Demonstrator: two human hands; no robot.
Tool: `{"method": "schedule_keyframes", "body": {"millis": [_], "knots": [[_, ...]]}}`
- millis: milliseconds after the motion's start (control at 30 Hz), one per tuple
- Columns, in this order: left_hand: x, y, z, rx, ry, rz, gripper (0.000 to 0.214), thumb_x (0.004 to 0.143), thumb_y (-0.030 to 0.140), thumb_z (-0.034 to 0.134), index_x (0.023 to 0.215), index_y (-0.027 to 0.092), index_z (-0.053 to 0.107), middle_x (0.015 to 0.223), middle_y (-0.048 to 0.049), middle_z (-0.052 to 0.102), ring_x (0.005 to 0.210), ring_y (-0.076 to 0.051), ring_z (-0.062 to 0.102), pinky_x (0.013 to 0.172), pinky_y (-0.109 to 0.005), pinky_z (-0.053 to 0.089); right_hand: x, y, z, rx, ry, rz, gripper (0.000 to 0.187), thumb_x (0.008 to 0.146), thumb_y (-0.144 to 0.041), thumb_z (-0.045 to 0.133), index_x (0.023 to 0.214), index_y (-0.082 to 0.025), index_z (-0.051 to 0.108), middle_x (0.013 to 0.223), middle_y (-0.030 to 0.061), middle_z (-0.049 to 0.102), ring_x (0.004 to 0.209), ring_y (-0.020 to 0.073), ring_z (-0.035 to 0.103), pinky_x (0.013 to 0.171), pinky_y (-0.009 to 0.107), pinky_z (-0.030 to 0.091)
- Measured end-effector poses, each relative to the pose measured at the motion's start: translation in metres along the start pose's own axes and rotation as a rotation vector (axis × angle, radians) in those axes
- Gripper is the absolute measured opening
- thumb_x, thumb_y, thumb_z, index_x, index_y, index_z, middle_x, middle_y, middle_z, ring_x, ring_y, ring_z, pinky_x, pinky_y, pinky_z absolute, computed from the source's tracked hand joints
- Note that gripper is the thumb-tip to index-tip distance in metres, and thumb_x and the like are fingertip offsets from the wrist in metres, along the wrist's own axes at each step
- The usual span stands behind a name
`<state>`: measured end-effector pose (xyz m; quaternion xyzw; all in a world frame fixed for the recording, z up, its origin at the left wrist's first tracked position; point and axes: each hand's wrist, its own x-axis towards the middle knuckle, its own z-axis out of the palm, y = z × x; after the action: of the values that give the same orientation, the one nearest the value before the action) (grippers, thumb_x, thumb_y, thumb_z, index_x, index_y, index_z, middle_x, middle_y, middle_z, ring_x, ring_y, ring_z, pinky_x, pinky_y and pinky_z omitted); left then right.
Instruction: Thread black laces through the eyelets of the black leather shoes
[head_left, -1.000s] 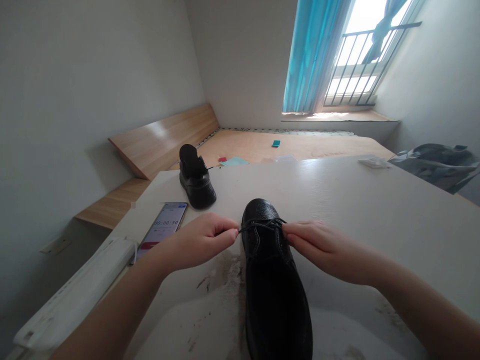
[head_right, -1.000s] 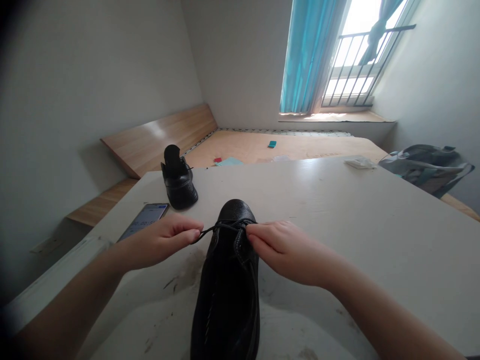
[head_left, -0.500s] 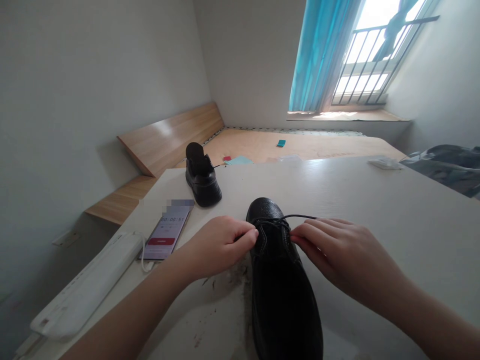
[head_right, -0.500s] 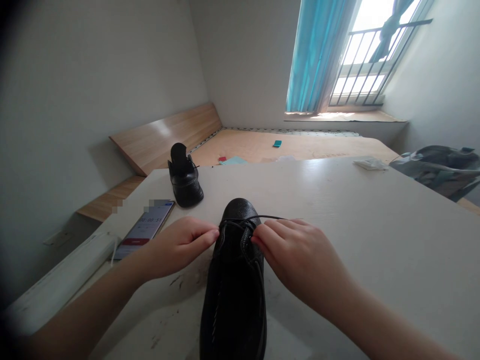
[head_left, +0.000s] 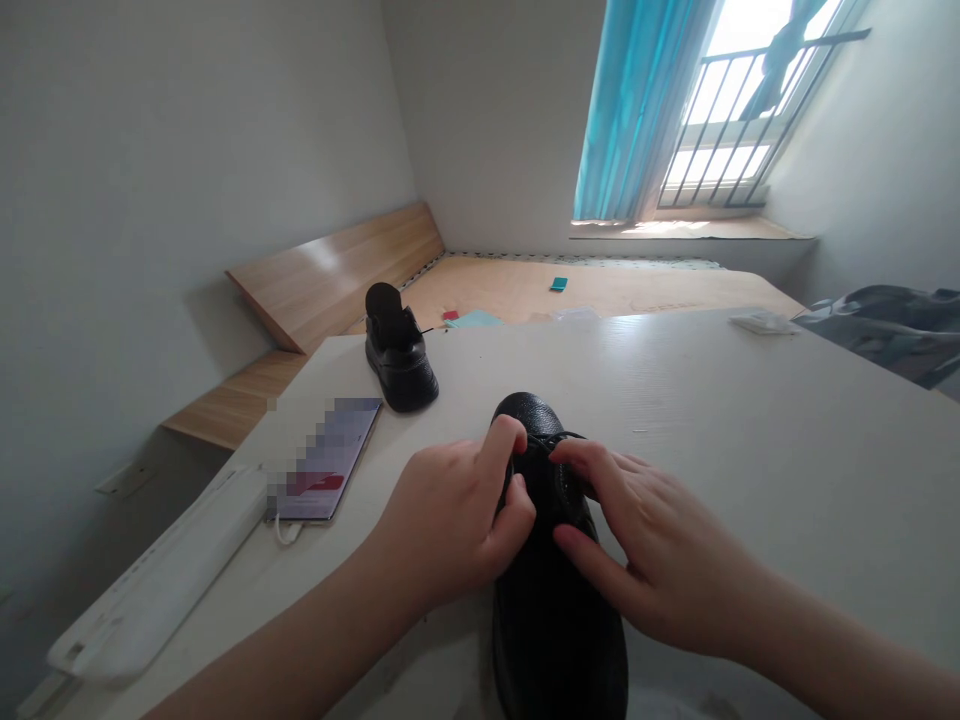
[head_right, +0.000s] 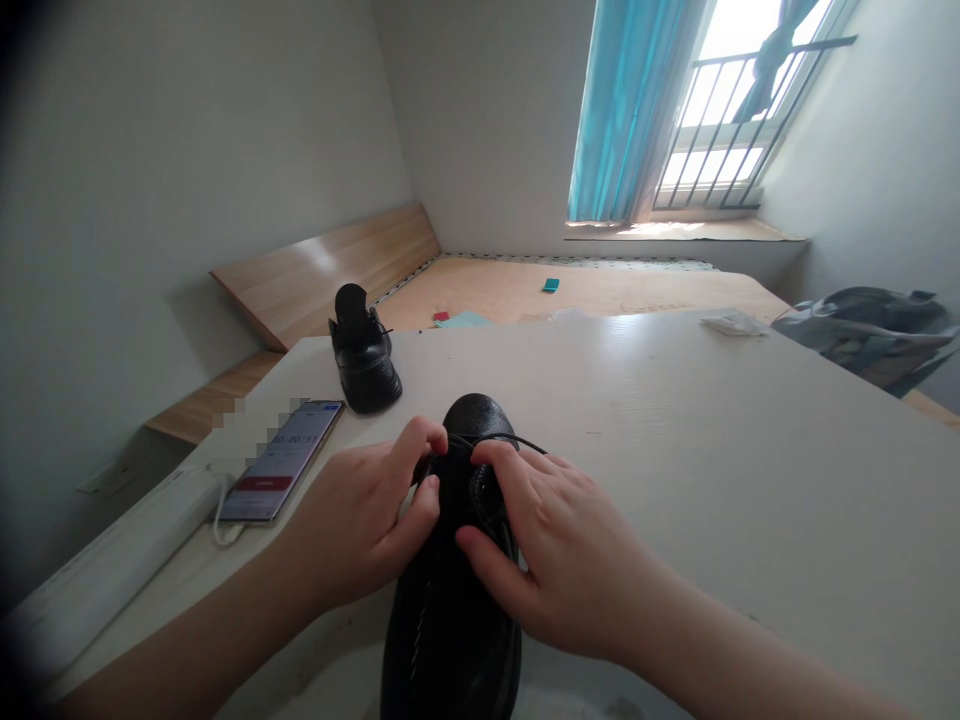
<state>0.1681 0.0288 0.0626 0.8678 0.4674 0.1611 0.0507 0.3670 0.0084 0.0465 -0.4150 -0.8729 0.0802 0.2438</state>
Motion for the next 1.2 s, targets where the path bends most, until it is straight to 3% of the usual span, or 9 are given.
{"method": "schedule_keyframes", "body": {"millis": [67, 200, 333, 467, 600, 733, 967, 1100, 1200], "knots": [[0.0, -0.001, 0.0, -0.013, 0.001, 0.031, 0.022, 0.086, 0.021, 0.032, 0.103, 0.019, 0.047, 0.068, 0.0001, 0.058, 0.059, -0.018, 0.053, 0.057, -0.03, 0.029, 0.001, -0.004, -0.003, 0.046, -0.02, 0.031, 0.026, 0.09, -0.02, 0.04, 0.116, -0.017, 0.041, 0.096, 0.0102, 0.067, 0.09, 0.0244, 0.065, 0.075, 0.037, 0.049], [0.002, -0.004, -0.007, -0.063, -0.081, -0.039, 0.022, 0.084, 0.019, 0.033, 0.092, 0.021, 0.054, 0.07, -0.0007, 0.06, 0.063, -0.019, 0.055, 0.058, -0.03, 0.03, 0.002, -0.005, -0.009, 0.118, -0.06, 0.118, 0.032, 0.085, -0.01, 0.034, 0.115, -0.018, 0.043, 0.094, 0.0075, 0.067, 0.088, 0.0218, 0.064, 0.074, 0.034, 0.048], [0.004, -0.006, -0.015, -0.146, -0.158, -0.144, 0.029, 0.085, 0.02, 0.033, 0.086, 0.022, 0.062, 0.079, -0.0021, 0.067, 0.075, -0.021, 0.06, 0.066, -0.031, 0.035, 0.002, -0.005, -0.013, 0.119, -0.079, 0.247, 0.032, 0.086, -0.012, 0.031, 0.111, -0.02, 0.05, 0.098, 0.0055, 0.068, 0.088, 0.0199, 0.065, 0.073, 0.032, 0.048], [0.002, -0.009, -0.019, -0.179, -0.214, -0.122, 0.028, 0.083, 0.02, 0.036, 0.08, 0.021, 0.063, 0.078, -0.0022, 0.067, 0.076, -0.02, 0.059, 0.067, -0.031, 0.035, 0.005, -0.006, -0.013, 0.02, -0.061, 0.253, 0.03, 0.085, -0.013, 0.031, 0.107, -0.019, 0.052, 0.097, 0.0073, 0.07, 0.089, 0.0225, 0.066, 0.073, 0.035, 0.046], [0.001, -0.013, -0.021, -0.256, -0.228, -0.075, 0.022, 0.083, 0.018, 0.037, 0.07, 0.02, 0.055, 0.068, 0.0009, 0.06, 0.065, -0.016, 0.053, 0.06, -0.028, 0.031, 0.008, -0.006, -0.013, -0.053, -0.082, 0.238, 0.018, 0.084, -0.012, 0.034, 0.091, -0.02, 0.048, 0.076, 0.0041, 0.065, 0.07, 0.0201, 0.062, 0.061, 0.031, 0.042], [0.002, -0.015, -0.023, -0.339, -0.235, -0.066, 0.017, 0.083, 0.018, 0.041, 0.072, 0.02, 0.054, 0.069, 0.0027, 0.06, 0.067, -0.014, 0.053, 0.061, -0.027, 0.032, 0.007, -0.003, -0.018, 0.026, -0.104, 0.286, 0.01, 0.091, -0.018, 0.036, 0.09, -0.022, 0.045, 0.069, -0.001, 0.059, 0.057, 0.0142, 0.053, 0.053, 0.026, 0.036], [-0.002, -0.017, -0.026, -0.563, -0.345, -0.124, 0.023, 0.092, 0.034, 0.043, 0.084, 0.022, 0.061, 0.082, 0.0015, 0.063, 0.079, -0.015, 0.056, 0.071, -0.026, 0.041, 0.006, 0.003, -0.017, 0.003, -0.026, 0.2, 0.012, 0.092, -0.015, 0.042, 0.087, -0.022, 0.051, 0.092, 0.0046, 0.059, 0.087, 0.0196, 0.056, 0.073, 0.033, 0.045], [-0.003, -0.015, -0.026, -0.61, -0.212, -0.095, 0.024, 0.091, 0.039, 0.05, 0.083, 0.021, 0.064, 0.094, -0.0016, 0.056, 0.087, -0.015, 0.054, 0.082, -0.028, 0.043, 0.012, 0.0, -0.019, 0.052, 0.124, 0.1, 0.013, 0.092, -0.017, 0.047, 0.086, -0.022, 0.057, 0.103, 0.0071, 0.057, 0.102, 0.0223, 0.052, 0.084, 0.037, 0.046], [-0.002, -0.014, -0.026, -0.731, -0.002, -0.08, 0.026, 0.089, 0.041, 0.055, 0.078, 0.019, 0.063, 0.084, -0.0012, 0.057, 0.08, -0.014, 0.054, 0.075, -0.026, 0.045, 0.016, -0.008, -0.032, 0.253, 0.142, 0.123, 0.013, 0.092, -0.022, 0.05, 0.084, -0.023, 0.059, 0.093, 0.0049, 0.06, 0.089, 0.0192, 0.057, 0.075, 0.033, 0.05]]}}
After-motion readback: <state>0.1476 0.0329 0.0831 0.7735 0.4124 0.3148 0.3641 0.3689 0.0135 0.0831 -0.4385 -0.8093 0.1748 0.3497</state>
